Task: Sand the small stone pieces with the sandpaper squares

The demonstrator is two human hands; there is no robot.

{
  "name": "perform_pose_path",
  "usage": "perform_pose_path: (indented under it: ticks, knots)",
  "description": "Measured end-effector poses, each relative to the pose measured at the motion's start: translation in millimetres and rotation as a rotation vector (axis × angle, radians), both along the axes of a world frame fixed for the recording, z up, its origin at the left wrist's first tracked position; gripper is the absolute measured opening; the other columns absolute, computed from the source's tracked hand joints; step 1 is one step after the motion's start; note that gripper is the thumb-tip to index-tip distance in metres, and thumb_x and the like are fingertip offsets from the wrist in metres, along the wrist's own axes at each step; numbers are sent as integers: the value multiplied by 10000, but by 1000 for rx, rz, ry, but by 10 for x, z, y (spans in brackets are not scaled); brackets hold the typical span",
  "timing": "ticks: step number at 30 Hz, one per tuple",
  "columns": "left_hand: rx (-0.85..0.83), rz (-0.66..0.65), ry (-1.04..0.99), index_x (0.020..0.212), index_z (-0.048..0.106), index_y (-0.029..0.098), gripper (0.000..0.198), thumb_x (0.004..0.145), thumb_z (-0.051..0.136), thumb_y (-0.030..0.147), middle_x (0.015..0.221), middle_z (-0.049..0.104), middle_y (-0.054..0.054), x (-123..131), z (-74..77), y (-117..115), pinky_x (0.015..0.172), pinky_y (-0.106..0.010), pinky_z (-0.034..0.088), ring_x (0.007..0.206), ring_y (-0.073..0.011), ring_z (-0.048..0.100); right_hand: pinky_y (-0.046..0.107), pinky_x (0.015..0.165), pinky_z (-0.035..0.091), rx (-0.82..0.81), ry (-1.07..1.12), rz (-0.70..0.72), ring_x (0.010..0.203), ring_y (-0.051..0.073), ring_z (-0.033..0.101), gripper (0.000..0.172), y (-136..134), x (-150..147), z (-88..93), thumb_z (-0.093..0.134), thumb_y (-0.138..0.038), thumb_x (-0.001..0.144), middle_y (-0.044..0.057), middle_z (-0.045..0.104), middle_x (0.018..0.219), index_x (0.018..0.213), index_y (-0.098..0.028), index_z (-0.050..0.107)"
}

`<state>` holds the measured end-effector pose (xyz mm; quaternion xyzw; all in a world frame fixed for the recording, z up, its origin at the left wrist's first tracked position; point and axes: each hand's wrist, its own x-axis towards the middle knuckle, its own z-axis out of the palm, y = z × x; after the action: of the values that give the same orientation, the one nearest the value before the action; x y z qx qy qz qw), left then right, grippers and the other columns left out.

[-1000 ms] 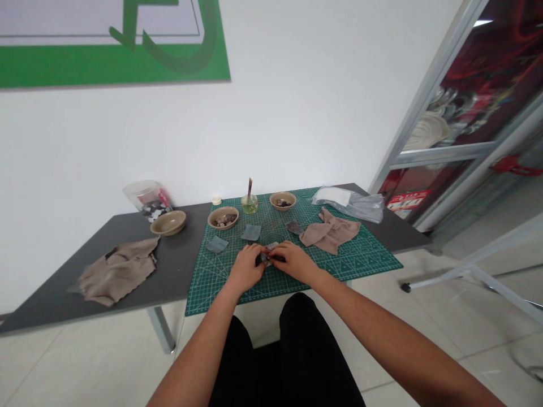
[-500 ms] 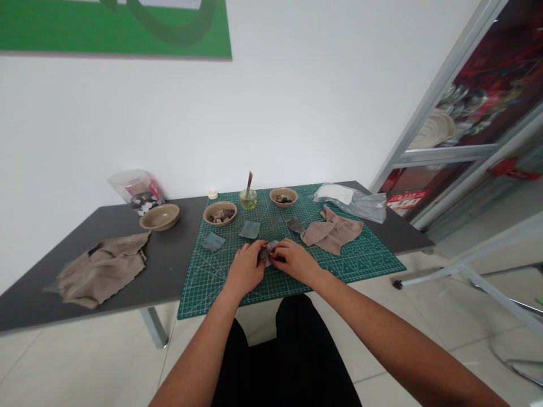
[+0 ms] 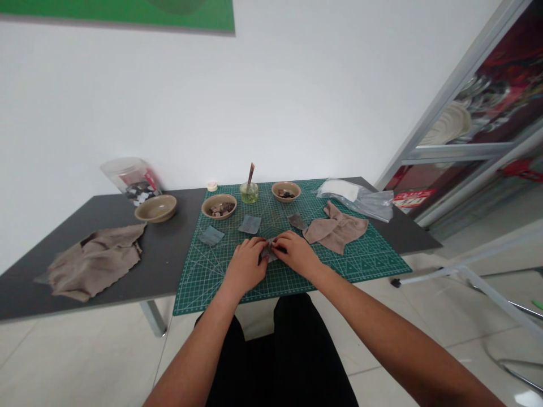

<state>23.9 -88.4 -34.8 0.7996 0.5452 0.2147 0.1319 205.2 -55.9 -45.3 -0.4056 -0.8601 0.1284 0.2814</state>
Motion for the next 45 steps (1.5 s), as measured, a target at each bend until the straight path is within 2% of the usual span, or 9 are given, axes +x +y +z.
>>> perform_pose_path:
  ticks: [4, 9, 14, 18, 23, 28, 32, 37, 45]
  knots:
    - [-12, 16, 33, 1177, 601, 214, 334, 858, 506, 181, 1220, 604, -77, 13, 28, -12, 953, -421, 410, 1096, -252, 524, 345, 857, 491, 8, 15, 45, 944, 195, 591, 41, -7, -3, -27, 670, -158, 827, 66, 695, 955, 829, -186, 699]
    - [2, 3, 34, 1178, 599, 203, 354, 830, 548, 171, 1201, 605, -80, -1, 23, -9, 942, -414, 420, 1088, -255, 522, 351, 815, 504, 44, 2, -37, 907, 208, 580, 54, -73, -15, -27, 676, -147, 809, 81, 679, 901, 761, -170, 684]
    - [1, -6, 9, 1158, 616, 188, 337, 831, 540, 164, 1192, 615, -81, -16, 11, -4, 939, -415, 426, 1070, -257, 525, 353, 846, 492, 32, -25, 64, 933, 202, 578, 49, -41, -70, -22, 656, -152, 830, 63, 686, 942, 799, -182, 679]
    - [0, -12, -8, 1175, 618, 187, 364, 816, 562, 164, 1165, 629, -85, -23, 4, 6, 928, -420, 430, 1051, -261, 530, 359, 829, 488, 23, -30, -30, 908, 205, 572, 72, -25, -49, -3, 639, -155, 837, 75, 663, 911, 772, -172, 664]
    - [2, -28, -39, 1241, 586, 206, 429, 820, 539, 143, 1121, 656, -77, -28, -17, 23, 904, -420, 436, 1006, -255, 544, 345, 859, 478, 10, -72, 81, 950, 203, 564, 49, -33, -55, 21, 645, -153, 837, 69, 670, 954, 797, -176, 658]
    - [7, -18, -97, 1288, 538, 198, 516, 791, 504, 63, 1238, 637, -70, -37, -40, 28, 938, -423, 428, 1062, -256, 540, 359, 835, 482, 16, -65, -60, 916, 213, 558, 76, -18, -49, 15, 631, -159, 842, 82, 644, 910, 768, -163, 647]
    - [-3, -14, -122, 1288, 526, 196, 528, 780, 507, 55, 1237, 640, -64, -41, -46, 31, 941, -427, 436, 1059, -261, 539, 364, 847, 477, 24, -87, 37, 929, 208, 550, 83, -42, -56, 10, 606, -166, 862, 76, 644, 928, 793, -179, 651]
    - [1, -14, -150, 1237, 555, 209, 468, 793, 516, 65, 1205, 648, -61, -52, -46, 44, 949, -438, 436, 1054, -261, 542, 381, 855, 475, 26, -82, -89, 941, 222, 534, 59, -16, -73, 13, 596, -160, 865, 83, 621, 919, 832, -167, 644]
    - [16, -74, -112, 1136, 616, 177, 266, 900, 494, 182, 1096, 660, -86, -77, -57, 88, 896, -442, 454, 982, -253, 546, 379, 904, 467, 42, -58, 54, 951, 217, 557, 77, -32, -66, 52, 624, -190, 866, 82, 685, 969, 896, -156, 686]
